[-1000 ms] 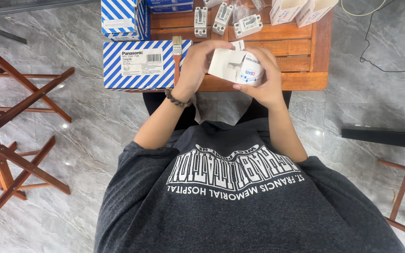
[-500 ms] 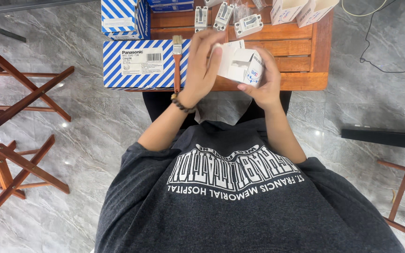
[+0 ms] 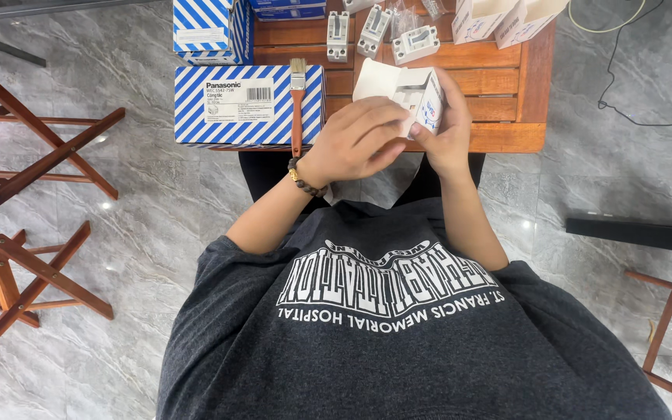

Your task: The person unboxes various electronic components from their individual packaging, including circuit breakers, by hand. They open the boxes, remove the items, and place them on a wooden table alongside already unboxed components and larger product boxes.

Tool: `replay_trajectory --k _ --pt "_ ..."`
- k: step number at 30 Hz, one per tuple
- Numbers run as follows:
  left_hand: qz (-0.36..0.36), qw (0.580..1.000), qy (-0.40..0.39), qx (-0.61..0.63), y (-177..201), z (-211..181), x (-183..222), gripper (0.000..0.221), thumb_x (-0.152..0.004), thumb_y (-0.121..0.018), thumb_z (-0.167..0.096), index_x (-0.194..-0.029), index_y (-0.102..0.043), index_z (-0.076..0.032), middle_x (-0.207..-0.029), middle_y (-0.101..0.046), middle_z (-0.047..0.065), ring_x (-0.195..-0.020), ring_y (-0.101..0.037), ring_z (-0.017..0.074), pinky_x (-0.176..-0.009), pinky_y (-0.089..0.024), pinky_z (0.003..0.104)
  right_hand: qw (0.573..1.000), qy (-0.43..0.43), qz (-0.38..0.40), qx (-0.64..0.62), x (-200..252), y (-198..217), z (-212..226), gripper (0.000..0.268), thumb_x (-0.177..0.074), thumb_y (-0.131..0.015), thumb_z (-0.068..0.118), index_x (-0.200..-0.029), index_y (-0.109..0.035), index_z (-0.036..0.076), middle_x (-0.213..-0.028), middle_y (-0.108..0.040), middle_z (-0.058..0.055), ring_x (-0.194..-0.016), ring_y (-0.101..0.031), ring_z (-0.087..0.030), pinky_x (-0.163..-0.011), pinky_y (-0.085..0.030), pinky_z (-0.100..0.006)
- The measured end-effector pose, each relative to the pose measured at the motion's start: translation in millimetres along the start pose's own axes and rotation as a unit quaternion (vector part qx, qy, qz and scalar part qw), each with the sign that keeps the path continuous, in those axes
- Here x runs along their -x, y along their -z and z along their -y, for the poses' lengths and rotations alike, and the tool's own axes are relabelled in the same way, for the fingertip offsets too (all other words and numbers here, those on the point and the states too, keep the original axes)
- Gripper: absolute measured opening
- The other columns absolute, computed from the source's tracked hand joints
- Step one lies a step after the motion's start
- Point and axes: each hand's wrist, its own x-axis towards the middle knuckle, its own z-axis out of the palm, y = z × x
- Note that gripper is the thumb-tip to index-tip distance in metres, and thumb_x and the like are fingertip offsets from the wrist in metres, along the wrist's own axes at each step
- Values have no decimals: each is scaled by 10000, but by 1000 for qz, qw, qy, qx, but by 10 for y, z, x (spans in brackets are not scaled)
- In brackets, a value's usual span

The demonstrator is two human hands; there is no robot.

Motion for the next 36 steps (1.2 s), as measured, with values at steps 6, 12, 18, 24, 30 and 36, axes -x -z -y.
replay_trajectory --k 6,12,18,24,30,36 --pt "73 973 142 166 133 65 -60 344 -1139 -389 -193 -1166 -673 -1 -1227 -697 130 -1124 -645 316 -1009 -548 449 999 -11 26 34 -22 43 98 724 -926 -829 300 -1510 -467 72 -1420 -541 -124 -1307 -535 -247 -1118 -455 -368" --pt "125 974 146 122 279 133 -181 304 -1145 -448 -205 -1278 -677 -55 -1303 -556 133 -1136 -550 323 -982 -512 453 997 -23 46 54 -48 42 198 714 -911 -826 331 -1488 -491 75 -1396 -552 -112 -1281 -545 -230 -1102 -450 -357" --pt "156 969 146 122 353 185 -266 209 -1130 -545 -171 -1249 -692 -81 -1267 -453 155 -1004 -569 291 -915 -519 429 996 -24 69 57 -36 74 210 707 -901 -827 316 -1484 -501 86 -1427 -552 -109 -1303 -532 -232 -1128 -437 -366" --pt "150 973 146 99 318 246 -263 149 -1109 -635 -176 -1200 -702 -79 -1280 -456 123 -974 -618 254 -682 -528 355 995 -20 82 53 -48 75 234 701 -904 -821 346 -1480 -508 100 -1463 -553 -99 -1319 -520 -229 -1135 -431 -375" --pt "115 977 150 102 233 309 -270 35 -1054 -696 -55 -1088 -696 -45 -1181 -504 105 -954 -658 244 -737 -543 352 995 -19 90 43 -35 88 180 721 -883 -831 342 -1472 -510 78 -1419 -557 -109 -1297 -531 -232 -1126 -432 -370" --pt "71 982 166 58 199 326 -304 115 -1018 -676 17 -1054 -652 -89 -1142 -557 68 -888 -639 227 -687 -511 324 994 -5 101 40 -26 94 155 764 -859 -849 349 -1482 -507 71 -1423 -556 -125 -1319 -536 -259 -1152 -425 -389"
